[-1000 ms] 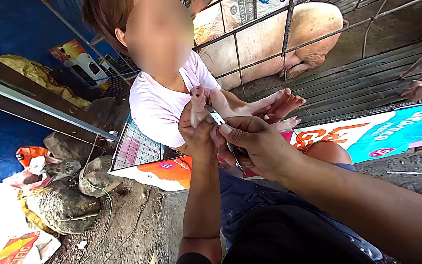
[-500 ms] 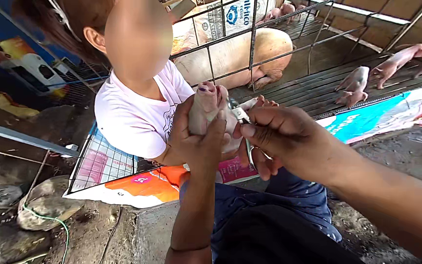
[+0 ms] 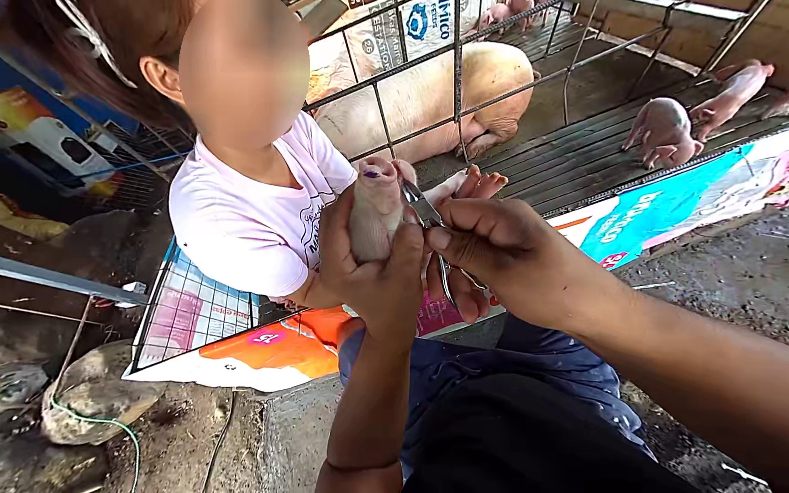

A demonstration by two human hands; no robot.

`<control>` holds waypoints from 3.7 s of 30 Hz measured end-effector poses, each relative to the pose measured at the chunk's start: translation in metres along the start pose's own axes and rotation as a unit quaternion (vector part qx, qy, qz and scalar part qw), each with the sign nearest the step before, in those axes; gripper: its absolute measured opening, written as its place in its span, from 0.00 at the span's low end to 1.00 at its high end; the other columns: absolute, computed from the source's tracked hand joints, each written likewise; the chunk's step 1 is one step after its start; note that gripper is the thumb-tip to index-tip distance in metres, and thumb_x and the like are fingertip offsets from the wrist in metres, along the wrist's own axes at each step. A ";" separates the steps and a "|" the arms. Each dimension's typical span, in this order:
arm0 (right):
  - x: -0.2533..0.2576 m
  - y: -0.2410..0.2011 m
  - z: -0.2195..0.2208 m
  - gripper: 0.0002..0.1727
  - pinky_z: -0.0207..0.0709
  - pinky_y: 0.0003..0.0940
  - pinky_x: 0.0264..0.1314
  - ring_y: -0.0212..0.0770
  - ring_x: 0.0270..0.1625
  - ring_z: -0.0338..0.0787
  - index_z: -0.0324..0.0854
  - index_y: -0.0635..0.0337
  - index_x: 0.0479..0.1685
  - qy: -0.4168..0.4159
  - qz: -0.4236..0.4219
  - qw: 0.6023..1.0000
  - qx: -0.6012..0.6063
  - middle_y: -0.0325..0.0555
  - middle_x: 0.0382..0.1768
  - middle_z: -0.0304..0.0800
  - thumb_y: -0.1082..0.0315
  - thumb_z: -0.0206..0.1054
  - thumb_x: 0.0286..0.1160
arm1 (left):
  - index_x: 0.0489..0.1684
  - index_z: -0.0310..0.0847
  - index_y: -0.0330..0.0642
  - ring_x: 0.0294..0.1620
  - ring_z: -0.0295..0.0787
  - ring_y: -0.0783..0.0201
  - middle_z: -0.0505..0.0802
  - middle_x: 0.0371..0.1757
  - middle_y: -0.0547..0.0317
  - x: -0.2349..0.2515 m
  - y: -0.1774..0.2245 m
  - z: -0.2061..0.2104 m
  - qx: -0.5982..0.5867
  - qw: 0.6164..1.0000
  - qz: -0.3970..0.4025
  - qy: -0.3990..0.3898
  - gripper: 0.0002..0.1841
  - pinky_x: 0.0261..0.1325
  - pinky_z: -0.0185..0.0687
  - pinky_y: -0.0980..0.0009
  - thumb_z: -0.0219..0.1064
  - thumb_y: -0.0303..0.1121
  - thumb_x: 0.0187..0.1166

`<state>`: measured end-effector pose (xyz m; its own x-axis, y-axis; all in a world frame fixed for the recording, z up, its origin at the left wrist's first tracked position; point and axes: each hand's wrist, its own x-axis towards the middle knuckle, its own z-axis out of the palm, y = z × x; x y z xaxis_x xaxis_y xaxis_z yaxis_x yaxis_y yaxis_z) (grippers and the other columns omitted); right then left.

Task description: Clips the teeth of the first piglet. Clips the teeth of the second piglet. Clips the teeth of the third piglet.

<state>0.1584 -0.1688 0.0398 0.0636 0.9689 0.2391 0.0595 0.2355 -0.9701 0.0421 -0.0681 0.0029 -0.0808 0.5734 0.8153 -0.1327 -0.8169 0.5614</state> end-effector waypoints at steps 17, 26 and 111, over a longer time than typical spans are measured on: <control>0.000 0.003 0.001 0.15 0.75 0.21 0.13 0.33 0.14 0.81 0.76 0.60 0.36 0.022 -0.030 0.999 -0.009 0.45 0.21 0.86 0.65 0.52 0.94 | 0.60 0.81 0.27 0.48 0.90 0.68 0.91 0.49 0.55 -0.002 0.002 0.006 -0.007 1.000 0.001 0.021 0.23 0.51 0.90 0.73 0.77 0.27 0.66; 0.001 0.003 0.003 0.13 0.77 0.21 0.14 0.33 0.15 0.82 0.77 0.59 0.39 0.020 -0.033 0.999 -0.020 0.44 0.23 0.87 0.65 0.52 0.94 | 0.61 0.81 0.30 0.41 0.90 0.69 0.90 0.47 0.57 -0.001 0.006 0.007 -0.006 0.999 -0.025 0.018 0.22 0.40 0.91 0.74 0.76 0.25 0.67; -0.011 -0.004 -0.005 0.17 0.75 0.19 0.12 0.31 0.13 0.81 0.79 0.61 0.38 -0.021 -0.014 0.998 0.060 0.46 0.23 0.88 0.64 0.49 0.95 | 0.58 0.82 0.29 0.50 0.91 0.69 0.92 0.50 0.56 -0.009 0.002 0.004 -0.031 0.998 0.030 0.038 0.24 0.52 0.91 0.72 0.81 0.27 0.62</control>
<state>0.1625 -0.1808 0.0416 0.0213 0.9635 0.2667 -0.0584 0.2676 -0.9618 0.0468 -0.0753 -0.0026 -0.1651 0.5294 0.8322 -0.1868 -0.8453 0.5006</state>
